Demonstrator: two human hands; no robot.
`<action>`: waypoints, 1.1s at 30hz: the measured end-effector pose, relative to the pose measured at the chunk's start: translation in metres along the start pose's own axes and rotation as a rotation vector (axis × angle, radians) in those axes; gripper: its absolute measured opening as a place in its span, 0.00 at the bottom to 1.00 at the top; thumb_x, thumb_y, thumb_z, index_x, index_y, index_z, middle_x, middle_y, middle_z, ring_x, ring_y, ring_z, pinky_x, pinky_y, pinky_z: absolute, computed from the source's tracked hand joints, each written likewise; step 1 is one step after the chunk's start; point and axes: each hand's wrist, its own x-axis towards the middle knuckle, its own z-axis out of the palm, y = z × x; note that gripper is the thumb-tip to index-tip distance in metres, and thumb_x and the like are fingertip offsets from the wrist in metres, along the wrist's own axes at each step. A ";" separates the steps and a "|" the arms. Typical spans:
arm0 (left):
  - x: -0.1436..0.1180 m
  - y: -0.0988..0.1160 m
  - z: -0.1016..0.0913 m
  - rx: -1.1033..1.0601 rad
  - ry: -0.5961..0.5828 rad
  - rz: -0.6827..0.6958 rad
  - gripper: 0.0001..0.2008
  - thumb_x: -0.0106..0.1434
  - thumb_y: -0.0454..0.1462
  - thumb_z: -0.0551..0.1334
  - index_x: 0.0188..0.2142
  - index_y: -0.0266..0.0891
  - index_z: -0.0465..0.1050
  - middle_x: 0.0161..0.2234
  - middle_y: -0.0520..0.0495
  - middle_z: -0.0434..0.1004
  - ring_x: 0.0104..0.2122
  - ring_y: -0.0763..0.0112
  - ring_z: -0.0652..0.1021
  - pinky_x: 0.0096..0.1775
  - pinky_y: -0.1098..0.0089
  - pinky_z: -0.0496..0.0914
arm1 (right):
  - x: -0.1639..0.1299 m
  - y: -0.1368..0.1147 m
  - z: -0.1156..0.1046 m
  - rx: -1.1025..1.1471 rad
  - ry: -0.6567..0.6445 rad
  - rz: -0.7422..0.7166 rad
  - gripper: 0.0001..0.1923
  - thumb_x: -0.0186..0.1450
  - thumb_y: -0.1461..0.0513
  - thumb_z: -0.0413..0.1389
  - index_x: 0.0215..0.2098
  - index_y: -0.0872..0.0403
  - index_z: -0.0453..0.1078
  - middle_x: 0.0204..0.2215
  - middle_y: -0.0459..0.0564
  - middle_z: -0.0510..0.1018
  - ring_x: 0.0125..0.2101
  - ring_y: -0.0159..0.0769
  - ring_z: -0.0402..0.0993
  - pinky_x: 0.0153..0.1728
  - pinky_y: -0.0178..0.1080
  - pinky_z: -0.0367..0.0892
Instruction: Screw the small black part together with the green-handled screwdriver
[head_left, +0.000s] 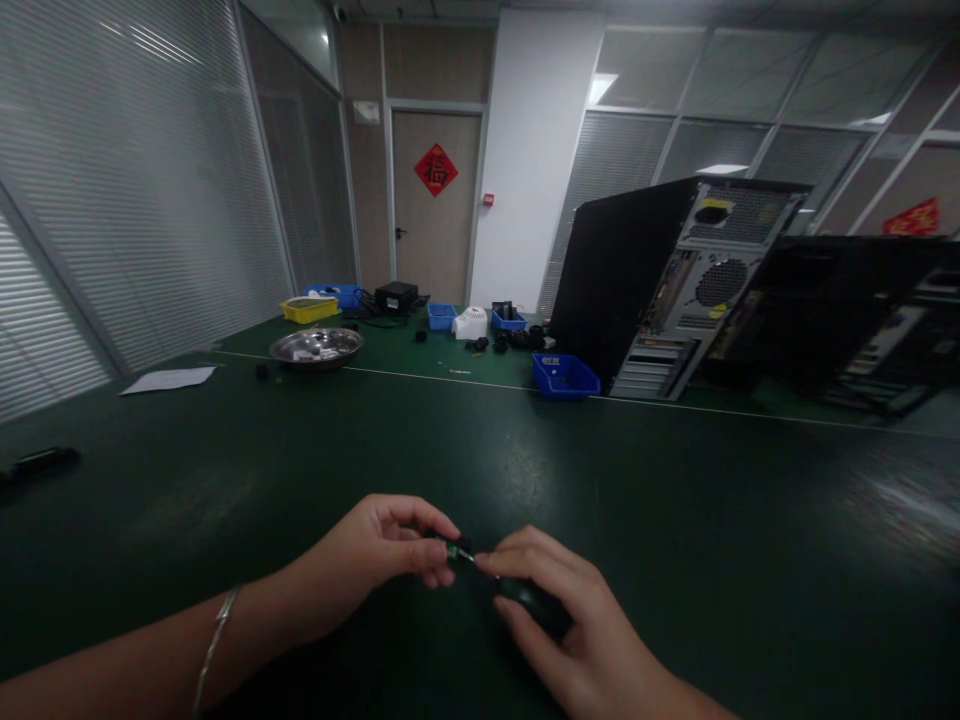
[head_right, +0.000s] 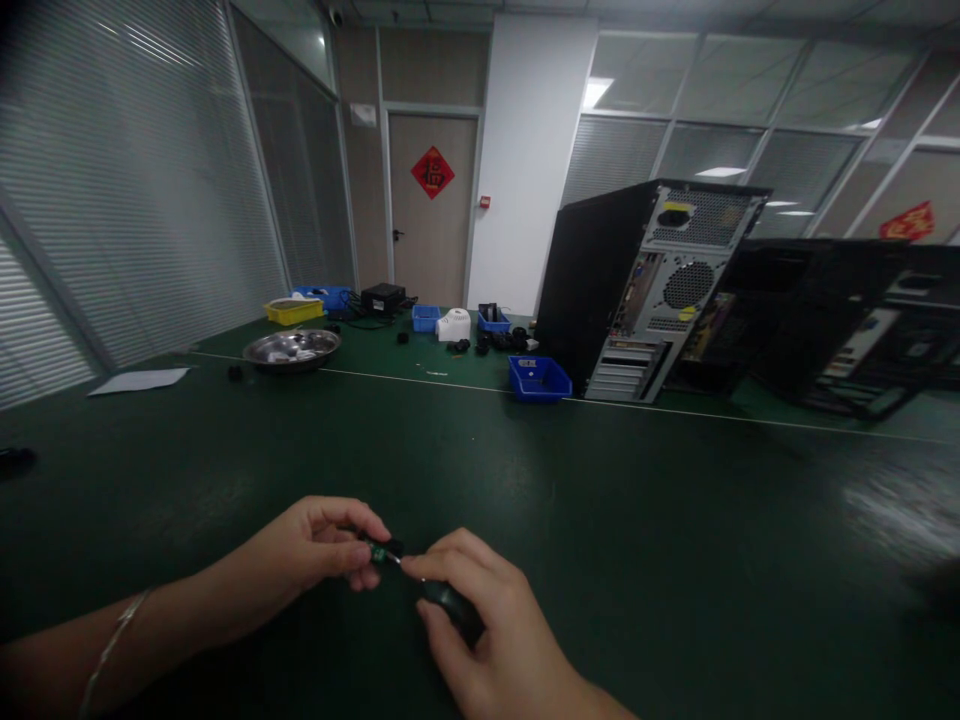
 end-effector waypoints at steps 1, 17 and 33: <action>0.000 0.000 0.000 -0.017 -0.003 -0.006 0.10 0.54 0.37 0.71 0.36 0.36 0.77 0.26 0.51 0.82 0.27 0.73 0.77 0.35 0.70 0.68 | 0.000 0.000 0.000 0.007 0.003 0.002 0.17 0.64 0.72 0.53 0.49 0.52 0.72 0.39 0.53 0.75 0.39 0.39 0.75 0.39 0.39 0.70; -0.002 0.003 -0.001 -0.124 -0.008 -0.087 0.14 0.49 0.38 0.74 0.34 0.35 0.77 0.25 0.50 0.81 0.26 0.72 0.77 0.34 0.71 0.67 | 0.002 0.000 -0.001 0.141 -0.002 0.053 0.16 0.64 0.71 0.55 0.47 0.51 0.73 0.39 0.53 0.76 0.39 0.39 0.75 0.40 0.40 0.68; -0.003 0.002 0.000 -0.200 -0.025 -0.038 0.12 0.49 0.36 0.74 0.33 0.35 0.78 0.24 0.50 0.81 0.25 0.75 0.78 0.31 0.73 0.69 | 0.004 0.009 -0.001 0.411 -0.063 0.283 0.15 0.62 0.55 0.62 0.45 0.52 0.75 0.36 0.49 0.75 0.20 0.25 0.62 0.16 0.28 0.56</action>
